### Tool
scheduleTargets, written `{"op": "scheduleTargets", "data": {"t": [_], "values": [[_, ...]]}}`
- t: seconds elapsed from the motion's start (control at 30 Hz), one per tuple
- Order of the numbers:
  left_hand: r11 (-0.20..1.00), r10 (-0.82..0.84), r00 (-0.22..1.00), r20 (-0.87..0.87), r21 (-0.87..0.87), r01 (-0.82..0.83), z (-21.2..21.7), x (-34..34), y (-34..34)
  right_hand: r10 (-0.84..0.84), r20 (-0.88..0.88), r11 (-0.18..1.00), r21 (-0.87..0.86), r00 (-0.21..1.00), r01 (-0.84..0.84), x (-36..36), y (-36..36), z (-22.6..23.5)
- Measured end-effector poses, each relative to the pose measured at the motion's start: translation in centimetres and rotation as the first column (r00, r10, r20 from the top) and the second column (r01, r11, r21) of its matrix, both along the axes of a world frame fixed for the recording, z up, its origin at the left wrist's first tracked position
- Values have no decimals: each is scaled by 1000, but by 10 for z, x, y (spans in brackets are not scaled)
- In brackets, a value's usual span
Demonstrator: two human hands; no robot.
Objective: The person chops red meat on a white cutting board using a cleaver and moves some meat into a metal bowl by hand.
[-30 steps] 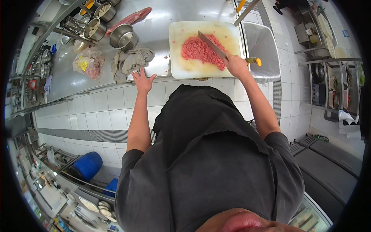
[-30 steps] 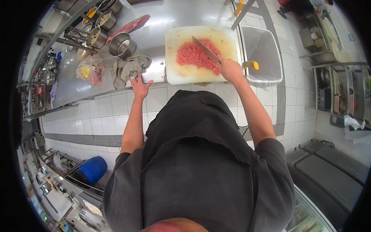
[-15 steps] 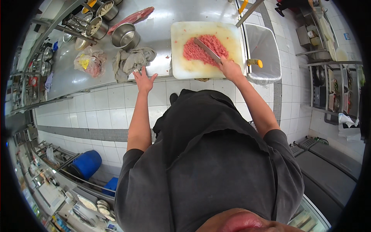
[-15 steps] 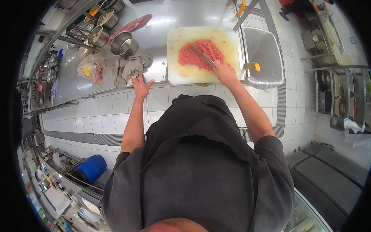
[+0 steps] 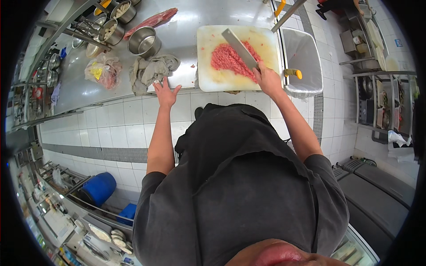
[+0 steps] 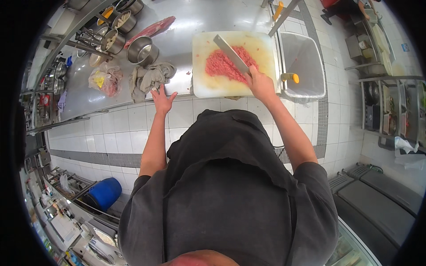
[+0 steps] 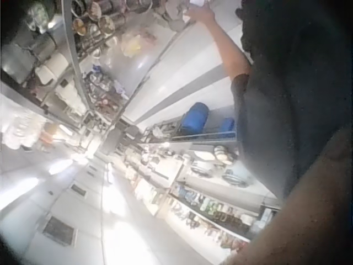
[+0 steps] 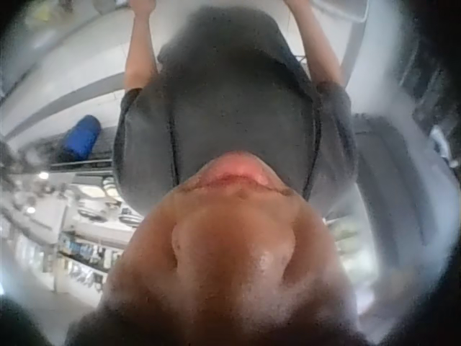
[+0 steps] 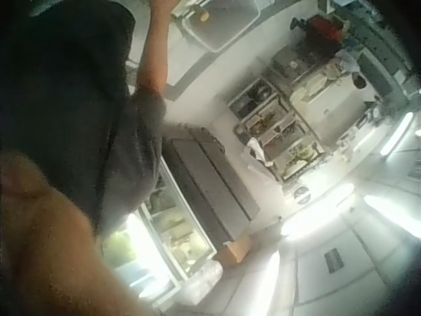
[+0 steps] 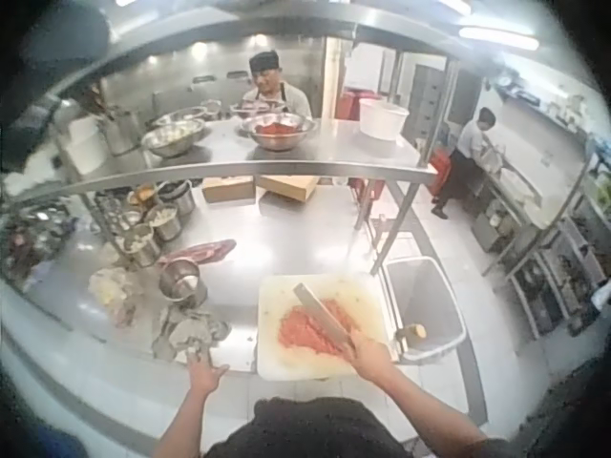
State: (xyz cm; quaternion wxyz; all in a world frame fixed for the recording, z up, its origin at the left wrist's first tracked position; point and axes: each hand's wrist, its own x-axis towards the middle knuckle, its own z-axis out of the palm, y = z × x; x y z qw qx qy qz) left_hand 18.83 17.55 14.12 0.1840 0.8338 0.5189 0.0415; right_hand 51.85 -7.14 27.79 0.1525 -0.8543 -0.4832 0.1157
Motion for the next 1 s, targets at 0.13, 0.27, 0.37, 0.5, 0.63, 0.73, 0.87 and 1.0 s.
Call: {"op": "scheduleTargets", "data": {"t": [0.13, 0.27, 0.37, 0.5, 0.63, 0.73, 0.87, 1.0], "values": [[1000, -11, 1000, -10, 6, 11, 4, 6, 1, 44, 26, 983, -182, 999, -38, 12, -9, -31], [1000, 4, 1000, -9, 11, -4, 0, 1, 1, 52, 45, 986, -161, 998, -44, 5, -4, -7], [1000, -2, 1000, 16, 10, 2, 1, 3, 0, -2, 20, 999, 34, 1000, 2, -1, -8, -15], [1000, -4, 1000, -28, 14, 4, -1, 0, -1, 46, 37, 982, -184, 998, -38, 4, -6, -13], [1000, -4, 1000, 25, 10, 4, -2, 0, -1, -45, -4, 999, 15, 999, 45, -5, -7, -3], [1000, -17, 999, 30, 20, 16, 0, 3, 2, 14, 42, 983, -182, 999, -6, 7, -11, -27], [1000, 8, 1000, -8, 6, -7, -1, 2, 2, 13, 35, 991, -132, 999, -8, 3, -7, -11], [1000, -2, 1000, 21, -15, 3, 2, 2, 3, -5, 33, 993, -114, 999, 8, -2, -8, -20]]}}
